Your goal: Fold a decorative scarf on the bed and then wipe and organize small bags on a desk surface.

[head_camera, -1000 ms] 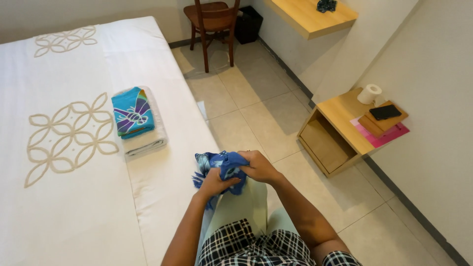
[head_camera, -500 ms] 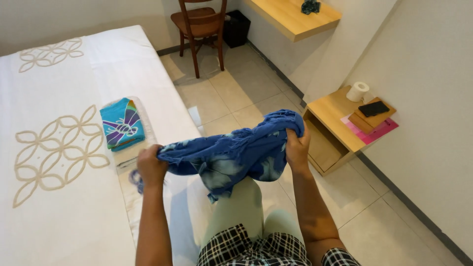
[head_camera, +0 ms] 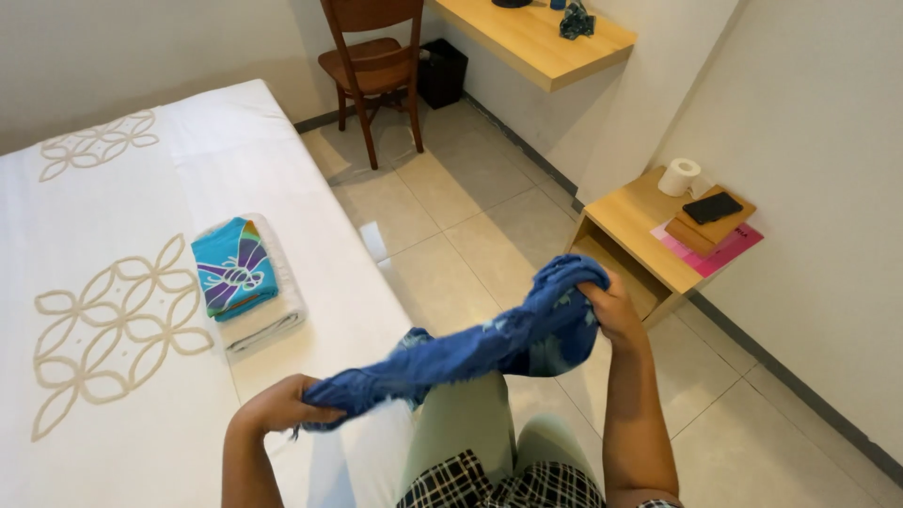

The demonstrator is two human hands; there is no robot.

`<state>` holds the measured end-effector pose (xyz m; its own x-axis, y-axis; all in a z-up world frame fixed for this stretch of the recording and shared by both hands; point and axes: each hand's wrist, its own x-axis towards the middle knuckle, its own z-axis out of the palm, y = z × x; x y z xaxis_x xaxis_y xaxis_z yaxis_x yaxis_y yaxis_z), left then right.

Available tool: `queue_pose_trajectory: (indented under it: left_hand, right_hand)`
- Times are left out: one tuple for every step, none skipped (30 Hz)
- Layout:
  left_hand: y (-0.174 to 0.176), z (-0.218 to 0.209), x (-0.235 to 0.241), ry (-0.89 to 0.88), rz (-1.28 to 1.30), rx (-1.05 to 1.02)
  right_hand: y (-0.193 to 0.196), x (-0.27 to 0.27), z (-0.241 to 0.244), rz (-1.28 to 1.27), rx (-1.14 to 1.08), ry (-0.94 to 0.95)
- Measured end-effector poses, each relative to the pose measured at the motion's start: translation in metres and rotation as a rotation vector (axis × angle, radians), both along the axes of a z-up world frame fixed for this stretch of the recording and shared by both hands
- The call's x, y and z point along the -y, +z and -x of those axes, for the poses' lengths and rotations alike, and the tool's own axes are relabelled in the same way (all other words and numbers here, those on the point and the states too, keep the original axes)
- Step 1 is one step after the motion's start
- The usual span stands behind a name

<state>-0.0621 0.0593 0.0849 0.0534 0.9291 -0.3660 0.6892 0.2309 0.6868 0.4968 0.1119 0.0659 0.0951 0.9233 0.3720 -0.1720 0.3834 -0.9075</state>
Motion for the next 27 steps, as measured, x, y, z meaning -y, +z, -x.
queue_pose_trajectory:
  left_hand:
    - [0.012,-0.003,0.002,-0.209,0.116,0.077]
    - [0.024,-0.007,0.004,-0.418,0.232,0.153]
    - [0.006,-0.005,-0.01,-0.421,0.232,0.154]
    - [-0.011,-0.002,-0.022,-0.607,0.158,0.498]
    - [-0.028,0.0,-0.034,-0.781,0.075,0.846]
    - [-0.046,-0.02,-0.038,-0.781,0.077,0.848]
    - [-0.062,-0.041,-0.041,-0.413,0.069,1.124]
    - [-0.079,-0.061,-0.045,-0.023,0.06,1.368]
    - [-0.104,-0.069,-0.043,-0.021,0.063,1.369]
    - [-0.128,-0.077,-0.041,0.291,0.146,1.483]
    - [-0.149,-0.085,-0.047,0.603,0.225,1.575]
    - [-0.179,-0.079,-0.042,0.597,0.219,1.578]
    - [-0.209,-0.074,-0.037,0.608,0.327,1.46]
    - [-0.241,-0.068,-0.032,0.617,0.431,1.34]
    - [-0.258,-0.062,-0.027,0.621,0.43,1.344]
    - [-0.275,-0.056,-0.023,0.563,0.491,1.083]
    - [-0.292,-0.049,-0.018,0.498,0.543,0.818]
    - [-0.287,-0.038,-0.022,0.499,0.546,0.818]
    - [-0.281,-0.028,-0.029,0.492,0.484,0.737]
    - [-0.274,-0.018,-0.036,0.484,0.422,0.656]
    - [-0.264,-0.004,-0.048,0.487,0.424,0.656]
    - [-0.254,0.01,-0.06,0.496,0.284,0.708]
    - [-0.245,0.024,-0.068,0.51,0.145,0.759]
    - [-0.231,0.034,-0.084,0.519,0.149,0.76]
    - [-0.219,0.046,-0.096,0.561,0.048,0.674]
    - [-0.206,0.058,-0.108,0.602,-0.05,0.584]
    - [-0.163,0.05,-0.104,0.624,-0.046,0.58]
  right_hand:
    - [-0.005,-0.001,-0.007,0.067,-0.006,0.137]
    - [-0.01,-0.003,-0.014,0.133,-0.013,0.274]
    - [-0.031,-0.015,-0.013,0.134,-0.012,0.272]
    - [-0.051,-0.027,-0.012,0.17,-0.131,0.373]
    - [-0.073,-0.038,-0.01,0.208,-0.253,0.475]
    - [-0.09,-0.039,0.004,0.21,-0.252,0.474]
    - [-0.107,-0.044,0.021,0.375,-0.193,0.483]
    - [-0.126,-0.048,0.039,0.54,-0.132,0.49]
    - [-0.16,-0.043,0.039,0.705,-0.071,0.493]
    - [-0.193,-0.039,0.046,0.87,-0.008,0.495]
    - [-0.221,-0.049,0.064,1.023,0.058,0.494]
    - [-0.218,-0.029,0.067,1.016,0.06,0.494]
    - [-0.215,-0.009,0.07,1.016,0.127,0.582]
    - [-0.213,0.01,0.073,1.017,0.196,0.669]
    - [-0.222,0.009,0.066,1.019,0.2,0.671]
    - [-0.231,0.007,0.059,0.971,0.208,0.712]
    - [-0.24,0.008,0.052,0.922,0.211,0.749]
    - [-0.228,0.001,0.049,0.925,0.21,0.749]
    - [-0.215,-0.007,0.045,0.88,0.323,0.681]
    - [-0.201,-0.015,0.042,0.833,0.435,0.612]
    - [-0.187,-0.025,0.038,0.835,0.434,0.614]
    - [-0.174,-0.036,0.034,0.789,0.407,0.55]
    - [-0.16,-0.046,0.03,0.746,0.384,0.492]
    - [-0.146,-0.06,0.027,0.751,0.387,0.499]
    - [-0.133,-0.072,0.025,0.682,0.359,0.427]
    - [-0.12,-0.085,0.023,0.612,0.33,0.356]
    - [-0.104,-0.094,0.023,0.62,0.334,0.376]
